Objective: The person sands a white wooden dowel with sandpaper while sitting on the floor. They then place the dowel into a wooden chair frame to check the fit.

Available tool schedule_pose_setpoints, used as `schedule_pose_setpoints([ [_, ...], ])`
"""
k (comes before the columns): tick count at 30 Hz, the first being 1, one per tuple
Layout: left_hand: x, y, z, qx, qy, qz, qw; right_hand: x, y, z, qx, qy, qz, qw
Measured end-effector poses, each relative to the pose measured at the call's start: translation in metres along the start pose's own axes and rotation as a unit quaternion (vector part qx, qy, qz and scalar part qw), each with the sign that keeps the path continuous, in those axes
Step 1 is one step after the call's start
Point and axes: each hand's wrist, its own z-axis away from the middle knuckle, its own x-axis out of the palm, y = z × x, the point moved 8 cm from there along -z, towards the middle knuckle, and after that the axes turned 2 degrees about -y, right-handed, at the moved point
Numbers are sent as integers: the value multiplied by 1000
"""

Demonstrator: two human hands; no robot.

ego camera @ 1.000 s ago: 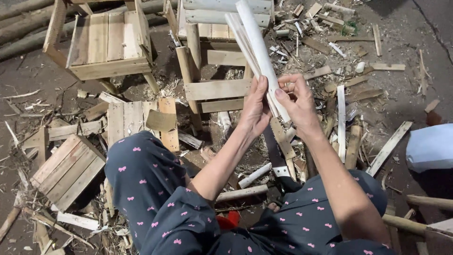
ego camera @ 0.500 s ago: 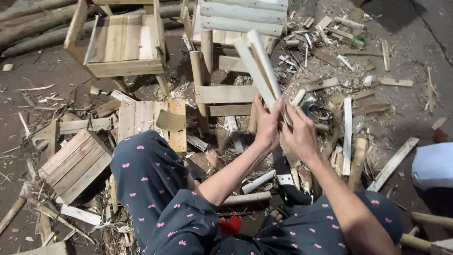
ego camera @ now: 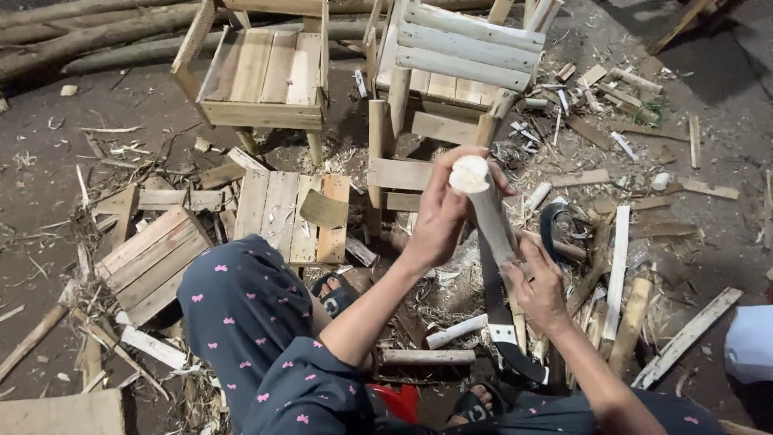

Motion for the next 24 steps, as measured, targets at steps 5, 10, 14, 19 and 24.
schedule_pose_setpoints([
  [5,18,25,8,135,-18,-124,983,1,-14,1,-16,-1,-22,1000],
  [10,37,50,9,189,-11,-194,963,-6,-22,-4,-11,-3,-28,1000],
  [14,32,51,9,186,4,-153,971,-6,-21,-3,-26,-2,-9,1000],
  [19,19,44,2,197,48,-155,967,-6,-14,-2,-23,-4,-10,1000],
  [24,-32,60,-7,169,204,-151,952,-25,-12,-4,63,-10,-94,994],
])
